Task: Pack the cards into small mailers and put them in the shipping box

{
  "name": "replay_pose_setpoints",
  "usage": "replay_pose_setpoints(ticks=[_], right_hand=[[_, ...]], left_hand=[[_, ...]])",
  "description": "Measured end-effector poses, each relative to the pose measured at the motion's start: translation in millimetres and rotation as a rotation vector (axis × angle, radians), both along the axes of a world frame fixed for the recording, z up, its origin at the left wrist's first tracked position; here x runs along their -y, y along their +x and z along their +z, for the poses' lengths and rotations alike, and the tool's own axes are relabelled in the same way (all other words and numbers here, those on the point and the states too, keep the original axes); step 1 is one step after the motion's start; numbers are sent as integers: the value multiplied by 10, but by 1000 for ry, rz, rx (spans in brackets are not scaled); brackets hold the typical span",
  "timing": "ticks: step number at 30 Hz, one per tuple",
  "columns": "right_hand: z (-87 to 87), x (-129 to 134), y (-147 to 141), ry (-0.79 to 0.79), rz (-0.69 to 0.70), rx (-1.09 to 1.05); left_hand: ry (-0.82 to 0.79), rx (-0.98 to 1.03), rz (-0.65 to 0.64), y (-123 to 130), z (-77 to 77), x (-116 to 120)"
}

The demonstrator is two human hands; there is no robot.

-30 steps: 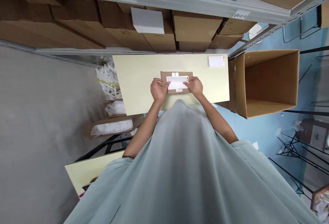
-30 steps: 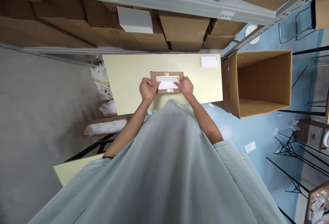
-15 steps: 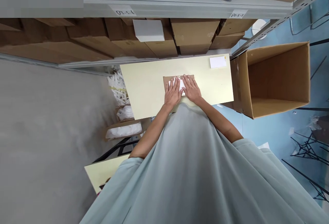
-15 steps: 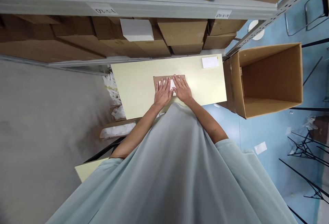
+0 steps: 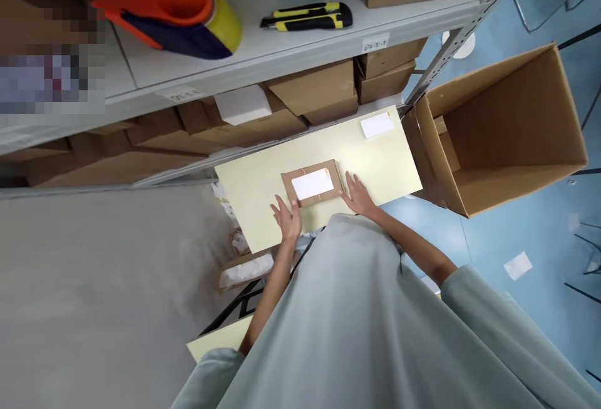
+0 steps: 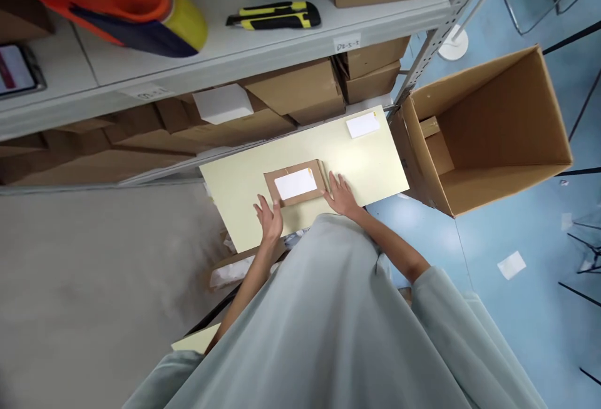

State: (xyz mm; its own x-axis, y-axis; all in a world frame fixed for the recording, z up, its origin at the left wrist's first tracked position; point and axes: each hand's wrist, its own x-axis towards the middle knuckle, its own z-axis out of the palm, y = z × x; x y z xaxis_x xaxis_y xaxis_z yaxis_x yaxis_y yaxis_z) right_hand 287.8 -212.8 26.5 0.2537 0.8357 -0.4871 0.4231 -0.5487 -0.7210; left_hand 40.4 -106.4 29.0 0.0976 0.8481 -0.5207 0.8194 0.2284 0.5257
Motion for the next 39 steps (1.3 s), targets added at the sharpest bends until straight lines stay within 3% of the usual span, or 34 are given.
replay_pose_setpoints(ticks=[3,7,11,15,20,24,27,31,35,39], right_hand=[[46,169,58,-12,39,-159],[207,245,310,65,-51,-265],[490,408,797,174,-232,-245],[711,781,1239,195,-379,-190],[740,1290,1545,149,-497,-153],[724,1570,1633,131,-523,-196],[780,1714,1611,186,-465,-208],[986,2004,1560,273,-329,-183],[1271,2558,1597,311,-257,-104],[1513,3195,1745,327,-164,-50]], left_hand=[[-75,67,160,16,43,91],[31,110,243,273,208,185],[104,241,208,729,422,360],[66,292,118,1299,545,641],[-94,391,5,1837,667,988],[-171,490,78,1979,804,1287],[-116,578,234,1967,834,1580],[32,616,497,1973,742,2082],[62,595,524,2123,701,2742],[44,608,535,2295,798,3450]])
